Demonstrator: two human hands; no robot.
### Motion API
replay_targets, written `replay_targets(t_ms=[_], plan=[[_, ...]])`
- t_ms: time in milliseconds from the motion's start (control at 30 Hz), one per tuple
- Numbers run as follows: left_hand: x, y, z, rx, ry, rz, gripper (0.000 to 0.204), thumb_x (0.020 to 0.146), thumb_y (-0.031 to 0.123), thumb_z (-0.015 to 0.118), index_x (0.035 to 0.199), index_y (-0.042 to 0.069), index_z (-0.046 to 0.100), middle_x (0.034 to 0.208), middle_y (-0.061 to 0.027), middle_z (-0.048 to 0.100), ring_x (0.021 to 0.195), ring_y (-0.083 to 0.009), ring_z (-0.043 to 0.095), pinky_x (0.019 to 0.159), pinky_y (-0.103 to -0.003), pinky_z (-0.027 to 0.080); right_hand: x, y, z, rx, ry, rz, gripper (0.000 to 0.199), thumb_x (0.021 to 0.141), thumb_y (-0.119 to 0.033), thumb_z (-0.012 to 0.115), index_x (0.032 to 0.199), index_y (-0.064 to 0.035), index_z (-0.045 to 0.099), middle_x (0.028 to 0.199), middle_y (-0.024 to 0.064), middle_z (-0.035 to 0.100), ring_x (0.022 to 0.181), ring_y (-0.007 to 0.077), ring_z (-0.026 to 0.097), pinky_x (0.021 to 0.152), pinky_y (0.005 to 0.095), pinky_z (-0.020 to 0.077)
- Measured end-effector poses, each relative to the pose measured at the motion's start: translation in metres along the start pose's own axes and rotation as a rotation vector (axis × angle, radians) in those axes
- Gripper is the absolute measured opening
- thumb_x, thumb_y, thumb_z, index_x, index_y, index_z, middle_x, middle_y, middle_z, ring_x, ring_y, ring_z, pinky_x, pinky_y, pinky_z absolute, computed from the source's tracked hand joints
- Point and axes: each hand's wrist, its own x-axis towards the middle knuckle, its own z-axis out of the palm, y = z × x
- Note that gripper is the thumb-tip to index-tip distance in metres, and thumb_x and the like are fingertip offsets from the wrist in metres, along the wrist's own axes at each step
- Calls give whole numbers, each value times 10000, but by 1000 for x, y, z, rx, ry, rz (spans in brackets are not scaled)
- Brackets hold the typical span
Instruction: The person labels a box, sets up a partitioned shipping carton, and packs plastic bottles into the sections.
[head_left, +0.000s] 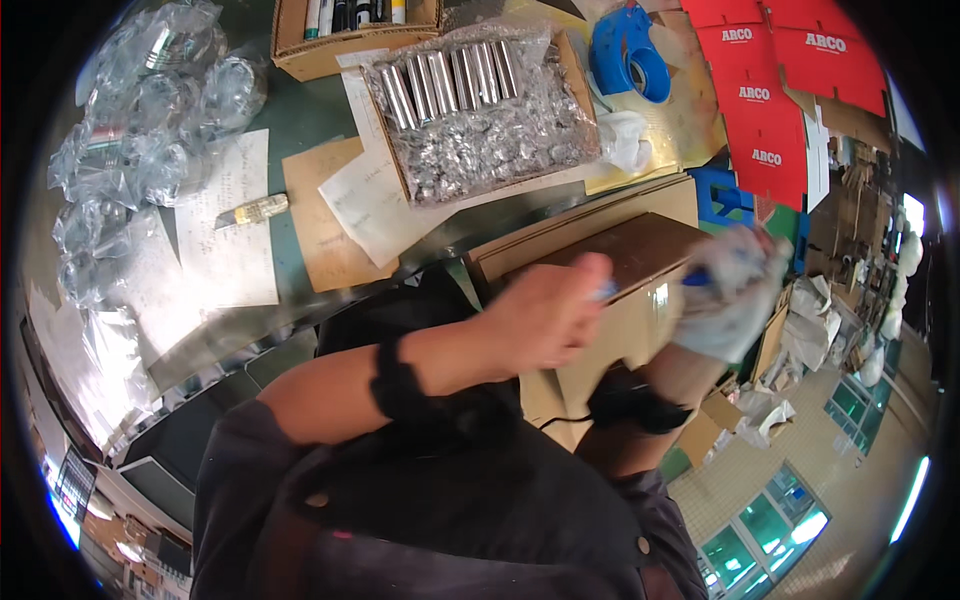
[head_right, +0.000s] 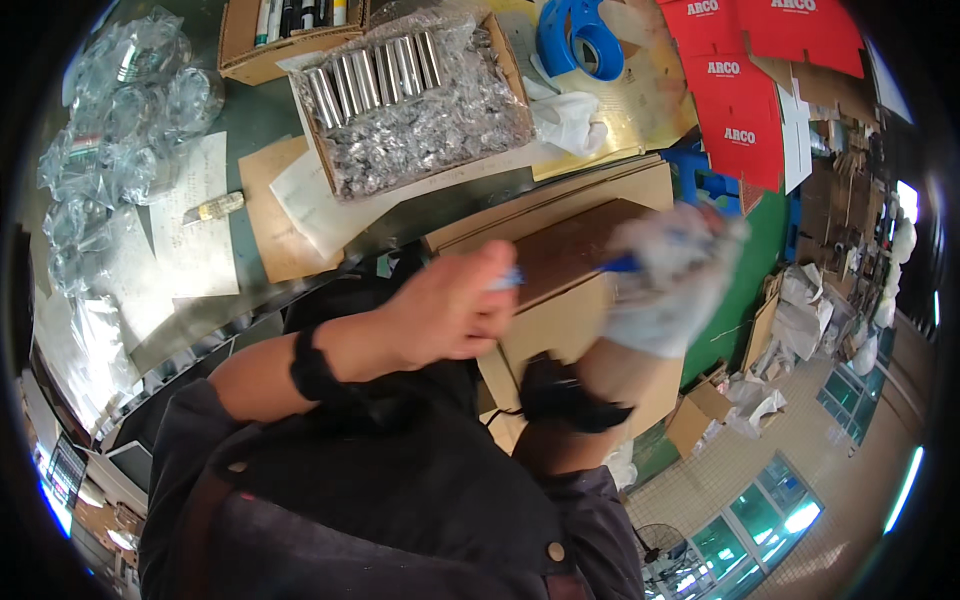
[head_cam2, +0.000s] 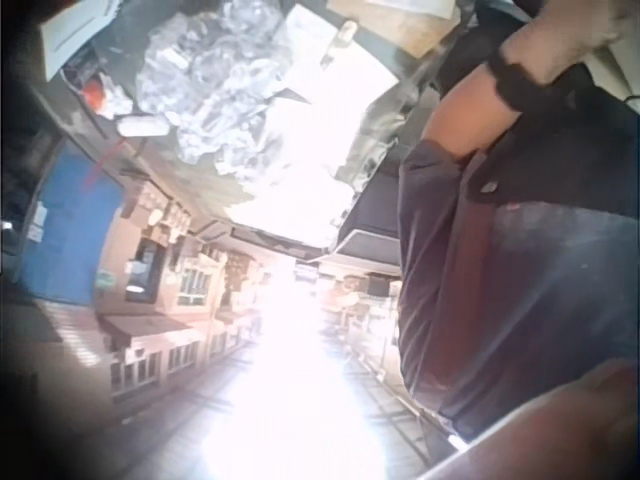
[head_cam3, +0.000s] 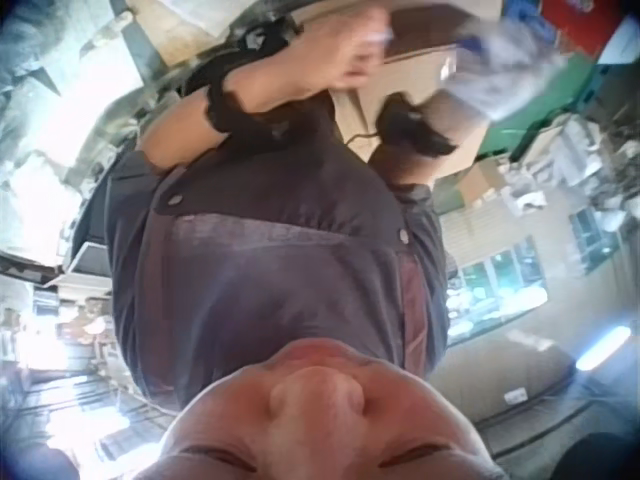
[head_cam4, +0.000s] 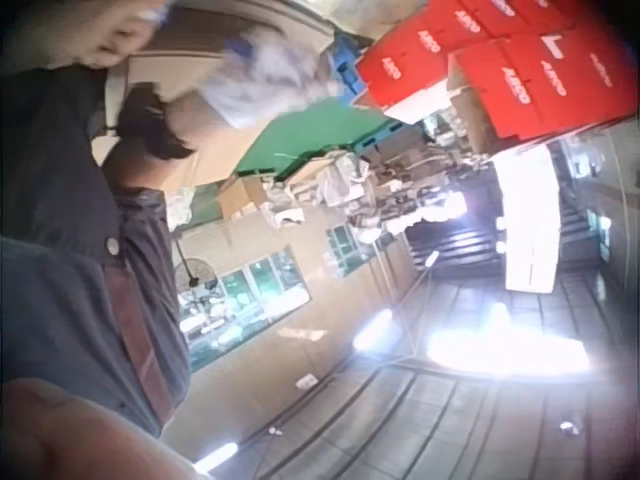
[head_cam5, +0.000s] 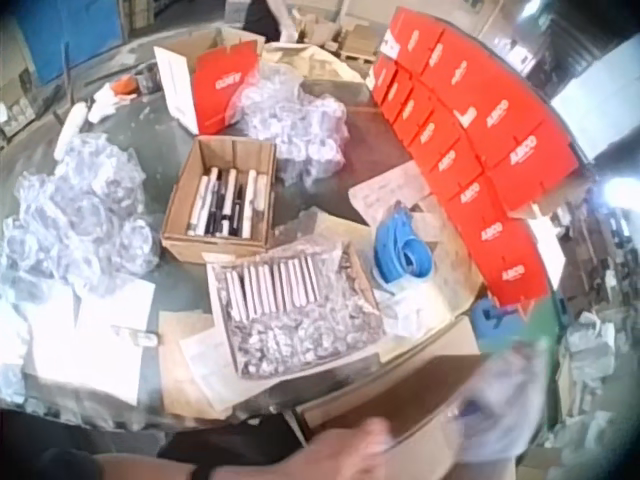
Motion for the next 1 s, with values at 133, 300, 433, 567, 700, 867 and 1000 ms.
replay_targets(t_ms=[133,300,433,567,700,867,1000], plan=[[-24,-34,-52,171,59,-59,485,1040,449,334,712,97,390,617,15,359,512,-81,367,502,-242,341,21,-41,-30,-422,139,-236,263,960,-312,584,841,-87,520,620,-32,434,449,65,338,392,236,310],[-60,-58,-98,598,210,-197,418,1026,383,416,801,47,524,659,2,466,567,-90,467,552,-252,400,17,48,-106,-1034,142,198,258,988,-330,548,1026,-77,521,679,54,567,545,171,579,495,319,518],[-84,-61,-114,701,366,-204,343,980,346,549,934,17,631,718,-6,558,618,-86,517,582,-251,429,23,60,-143,-990,164,415,226,976,-305,579,920,-114,471,604,-8,454,449,100,436,425,275,422],[-87,-76,-124,584,452,-215,277,944,287,631,962,10,631,736,10,568,647,-59,515,581,-235,423,19,68,-148,-1006,231,475,232,975,-292,581,870,-132,451,592,-24,416,434,83,372,405,264,370],[-79,-83,-124,576,465,-199,290,941,292,638,969,4,630,731,15,563,648,-54,509,579,-231,418,20,68,-144,-1050,249,498,241,981,-277,572,827,-141,447,585,-33,403,432,77,356,396,251,329],[-72,-84,-123,561,485,-195,272,920,263,671,960,-5,643,728,20,566,655,-41,501,584,-221,414,18,70,-145,-1061,221,515,267,985,-274,565,799,-141,426,577,-34,399,423,75,348,390,250,323],[-73,-83,-126,492,472,-211,282,906,250,691,1007,-11,658,753,9,599,673,-40,522,601,-216,428,19,70,-144,-1057,236,506,259,989,-272,558,805,-141,430,576,-36,397,422,75,344,389,250,315]])
